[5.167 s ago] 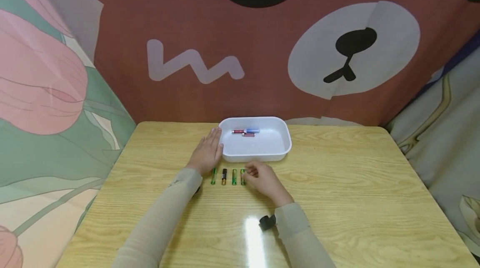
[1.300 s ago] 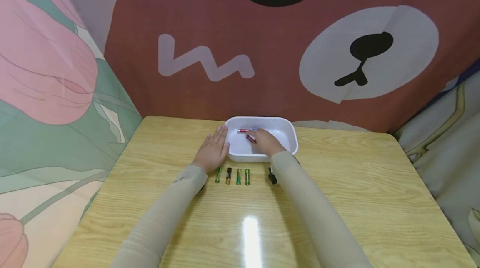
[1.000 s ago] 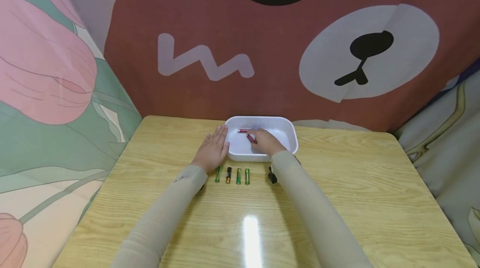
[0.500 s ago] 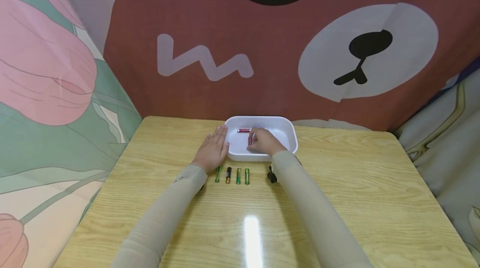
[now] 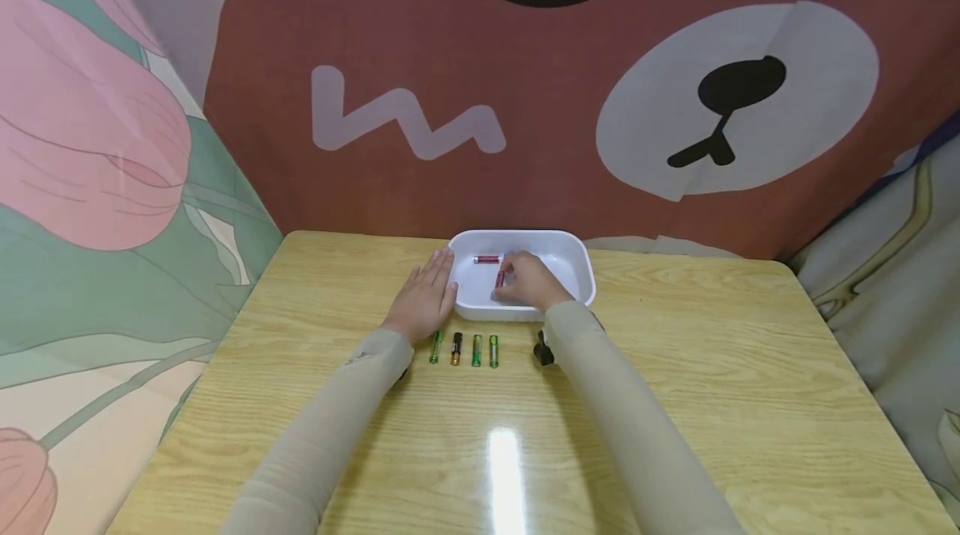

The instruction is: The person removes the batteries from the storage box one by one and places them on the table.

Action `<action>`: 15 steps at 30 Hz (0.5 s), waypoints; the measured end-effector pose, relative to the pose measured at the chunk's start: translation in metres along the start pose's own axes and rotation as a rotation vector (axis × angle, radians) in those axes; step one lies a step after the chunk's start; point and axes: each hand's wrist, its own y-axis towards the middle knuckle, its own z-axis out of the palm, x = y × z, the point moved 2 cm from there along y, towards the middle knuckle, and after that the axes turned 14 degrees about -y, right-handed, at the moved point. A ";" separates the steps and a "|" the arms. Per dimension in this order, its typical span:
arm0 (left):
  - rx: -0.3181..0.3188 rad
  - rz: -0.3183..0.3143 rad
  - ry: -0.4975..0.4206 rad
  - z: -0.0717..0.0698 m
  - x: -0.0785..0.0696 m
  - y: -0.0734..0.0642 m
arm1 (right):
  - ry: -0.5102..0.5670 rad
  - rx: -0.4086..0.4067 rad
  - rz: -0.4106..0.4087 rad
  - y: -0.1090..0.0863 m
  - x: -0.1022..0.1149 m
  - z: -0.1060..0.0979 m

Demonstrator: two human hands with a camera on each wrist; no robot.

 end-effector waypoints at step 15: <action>0.012 -0.006 0.011 -0.001 -0.001 0.000 | 0.112 -0.052 0.080 -0.001 -0.002 -0.001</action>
